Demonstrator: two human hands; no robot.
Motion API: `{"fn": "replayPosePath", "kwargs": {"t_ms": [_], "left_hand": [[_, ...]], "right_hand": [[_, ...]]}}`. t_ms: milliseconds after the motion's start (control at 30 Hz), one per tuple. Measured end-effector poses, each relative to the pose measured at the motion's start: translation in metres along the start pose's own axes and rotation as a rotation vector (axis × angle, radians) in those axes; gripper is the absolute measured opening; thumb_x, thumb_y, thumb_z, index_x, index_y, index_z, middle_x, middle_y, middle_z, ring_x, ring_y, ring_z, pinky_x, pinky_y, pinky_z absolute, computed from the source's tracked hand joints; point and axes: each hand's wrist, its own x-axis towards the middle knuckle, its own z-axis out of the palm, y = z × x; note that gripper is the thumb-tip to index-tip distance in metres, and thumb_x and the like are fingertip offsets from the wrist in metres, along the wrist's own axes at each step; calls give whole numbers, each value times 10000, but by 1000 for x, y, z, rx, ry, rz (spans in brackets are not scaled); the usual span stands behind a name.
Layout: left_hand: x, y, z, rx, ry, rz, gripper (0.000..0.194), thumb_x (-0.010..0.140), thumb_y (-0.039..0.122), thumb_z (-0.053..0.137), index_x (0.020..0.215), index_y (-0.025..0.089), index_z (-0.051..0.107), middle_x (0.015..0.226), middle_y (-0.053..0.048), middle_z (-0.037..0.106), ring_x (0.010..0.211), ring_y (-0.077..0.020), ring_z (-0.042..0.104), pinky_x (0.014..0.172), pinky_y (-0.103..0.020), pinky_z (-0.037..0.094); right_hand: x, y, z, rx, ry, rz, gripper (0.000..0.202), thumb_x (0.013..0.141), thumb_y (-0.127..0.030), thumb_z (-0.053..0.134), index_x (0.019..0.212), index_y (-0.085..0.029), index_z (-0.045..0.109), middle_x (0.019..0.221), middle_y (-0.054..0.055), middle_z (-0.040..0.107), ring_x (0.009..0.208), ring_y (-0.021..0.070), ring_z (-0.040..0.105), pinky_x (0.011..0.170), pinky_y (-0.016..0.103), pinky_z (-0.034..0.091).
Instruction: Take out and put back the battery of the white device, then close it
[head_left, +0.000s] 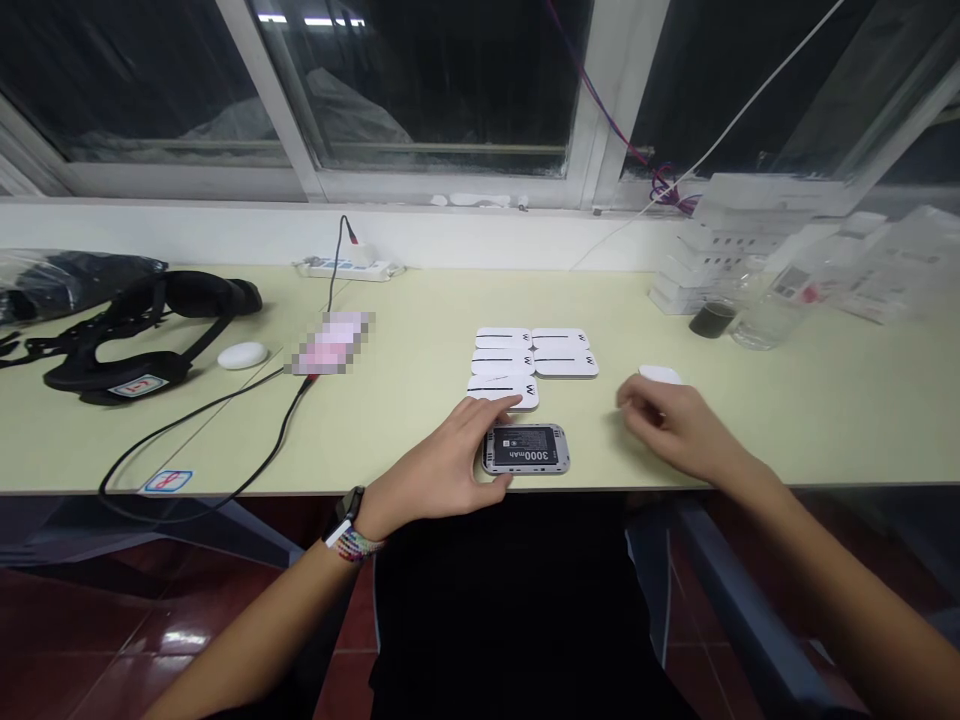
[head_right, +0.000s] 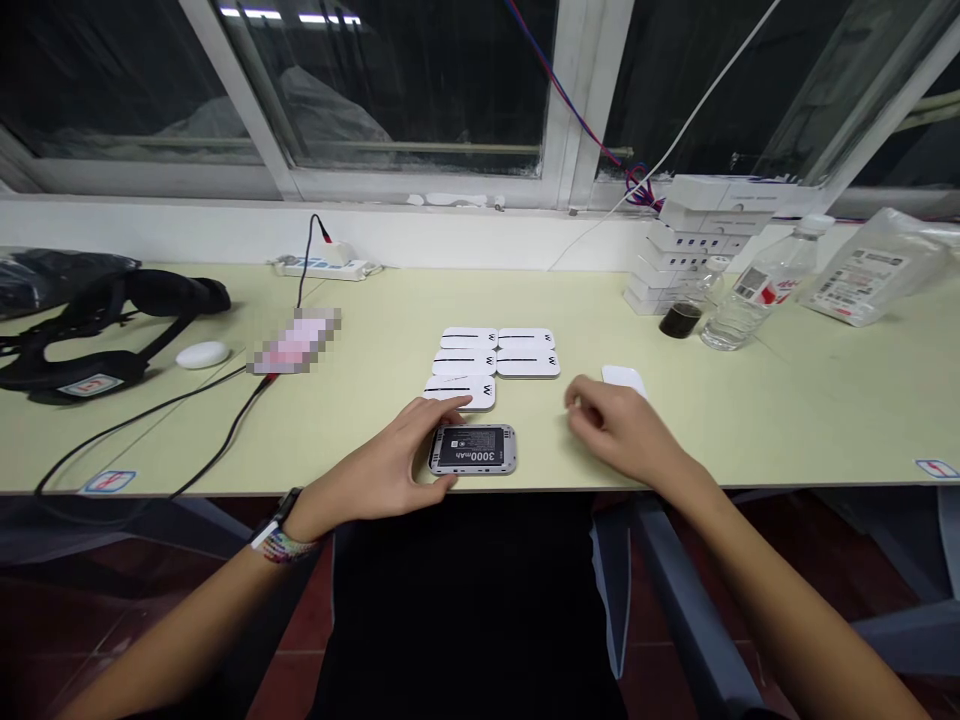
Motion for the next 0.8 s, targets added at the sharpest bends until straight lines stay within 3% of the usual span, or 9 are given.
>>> {"fn": "replayPosePath", "kwargs": {"t_ms": [133, 267, 533, 700, 800], "left_hand": [[0, -2, -1, -43, 7, -40, 931, 865, 216, 756, 1684, 296, 321, 1510, -103, 569, 1417, -326, 547, 1244, -503, 448], [1, -2, -1, -68, 5, -69, 944, 875, 228, 753, 1700, 310, 301, 1584, -97, 528, 1480, -337, 500, 1261, -511, 427], [0, -9, 0, -146, 13, -115, 1029, 863, 273, 813, 1726, 352, 259, 1610, -126, 489, 1509, -377, 470, 1252, -566, 424], [0, -10, 0, -225, -6, -204, 1164, 844, 272, 841, 1755, 406, 129, 1487, -114, 578, 1312, -341, 640, 1139, -532, 519], [0, -9, 0, -250, -3, -224, 1203, 826, 265, 860, 1758, 408, 113, 1452, -109, 610, 1275, -334, 669, 1120, -512, 528]], "right_hand": [[32, -51, 21, 97, -302, -322, 170, 938, -142, 519, 1005, -217, 655, 891, 9, 690, 727, 150, 580, 687, 282, 391], [64, -75, 42, 122, -427, -518, 141, 941, -129, 545, 973, -204, 660, 896, 0, 675, 725, 137, 538, 686, 275, 370], [92, -81, 58, 73, -545, -614, 105, 849, -101, 574, 822, -201, 590, 747, -32, 581, 633, 123, 413, 625, 282, 303], [97, -81, 61, 65, -567, -636, 83, 849, -130, 581, 814, -206, 587, 764, -29, 595, 616, 121, 402, 612, 285, 289], [100, -82, 63, 62, -572, -641, 69, 843, -150, 595, 804, -204, 576, 808, -21, 614, 624, 118, 421, 607, 287, 286]]}}
